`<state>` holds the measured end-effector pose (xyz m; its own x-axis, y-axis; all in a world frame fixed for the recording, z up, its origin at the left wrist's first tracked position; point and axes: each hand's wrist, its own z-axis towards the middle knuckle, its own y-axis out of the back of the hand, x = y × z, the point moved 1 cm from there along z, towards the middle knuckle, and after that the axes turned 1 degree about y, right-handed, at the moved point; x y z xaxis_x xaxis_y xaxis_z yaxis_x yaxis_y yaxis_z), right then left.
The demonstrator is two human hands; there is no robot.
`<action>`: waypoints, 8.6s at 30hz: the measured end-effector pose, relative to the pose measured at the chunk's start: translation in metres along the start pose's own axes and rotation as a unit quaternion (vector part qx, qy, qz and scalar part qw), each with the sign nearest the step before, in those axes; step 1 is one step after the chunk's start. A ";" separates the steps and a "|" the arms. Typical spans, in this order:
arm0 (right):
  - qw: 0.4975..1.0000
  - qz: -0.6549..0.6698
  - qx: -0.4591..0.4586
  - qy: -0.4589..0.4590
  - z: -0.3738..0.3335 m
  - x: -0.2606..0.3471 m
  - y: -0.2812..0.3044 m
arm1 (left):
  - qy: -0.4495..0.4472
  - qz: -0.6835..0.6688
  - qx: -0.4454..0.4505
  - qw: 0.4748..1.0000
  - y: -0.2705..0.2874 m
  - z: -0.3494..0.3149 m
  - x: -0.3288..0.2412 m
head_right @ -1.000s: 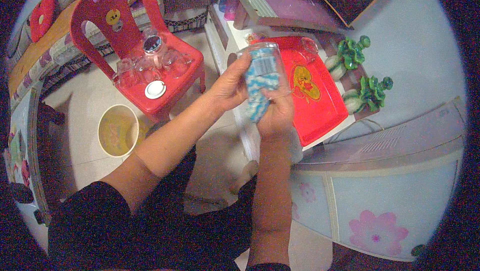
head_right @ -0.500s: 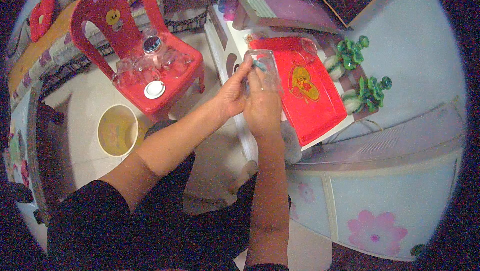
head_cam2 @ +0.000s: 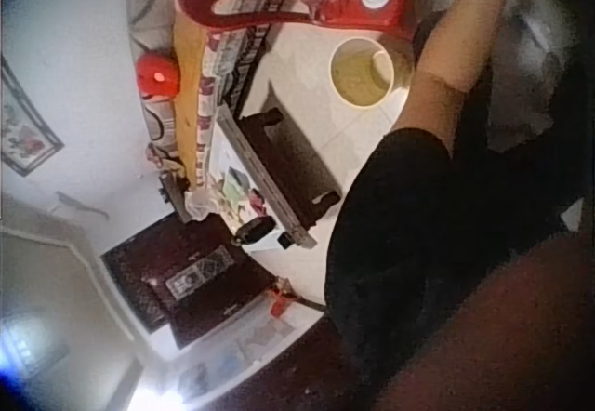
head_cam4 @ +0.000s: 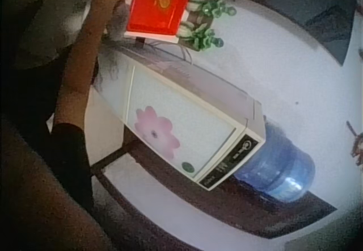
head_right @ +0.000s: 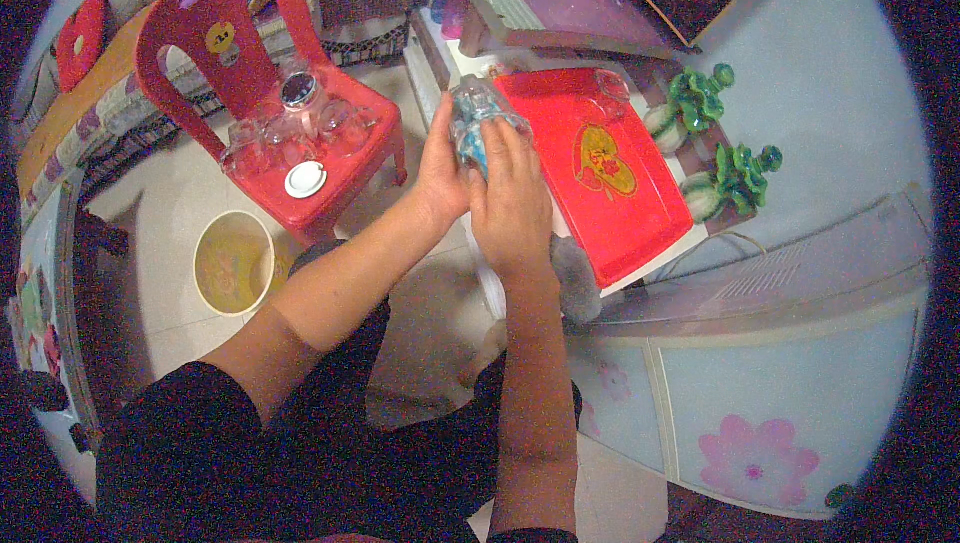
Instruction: The person cleans glass cups and a small lid by hand with a cloth, handling them one at a time and placing them on a red tray and a chair.
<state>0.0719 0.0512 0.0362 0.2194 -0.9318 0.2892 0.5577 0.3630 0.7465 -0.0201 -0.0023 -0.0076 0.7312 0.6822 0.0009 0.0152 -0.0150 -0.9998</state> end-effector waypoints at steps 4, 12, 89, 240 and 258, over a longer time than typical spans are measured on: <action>1.000 0.004 -0.023 -0.003 0.002 0.004 0.005 | -0.030 -0.001 -0.014 0.999 -0.012 -0.005 -0.010; 0.997 0.038 -0.039 -0.051 0.001 0.005 0.005 | -0.053 -0.045 -0.038 0.997 -0.017 -0.005 -0.022; 0.491 0.823 -0.169 -0.230 -0.004 -0.050 0.039 | -0.031 -0.008 -0.014 0.999 0.000 0.005 -0.019; 0.579 0.760 0.002 -0.294 -0.010 -0.014 0.014 | -0.031 0.133 0.038 0.990 -0.002 0.003 -0.014; 0.889 0.385 -0.124 -0.215 -0.004 -0.023 0.038 | 0.097 0.289 0.063 0.950 -0.010 -0.021 0.019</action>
<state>0.0911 0.0862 0.0551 0.3160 -0.3015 0.8996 0.5455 0.8335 0.0877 0.0077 -0.0047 0.0029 0.7049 0.4391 -0.5570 -0.4992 -0.2508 -0.8294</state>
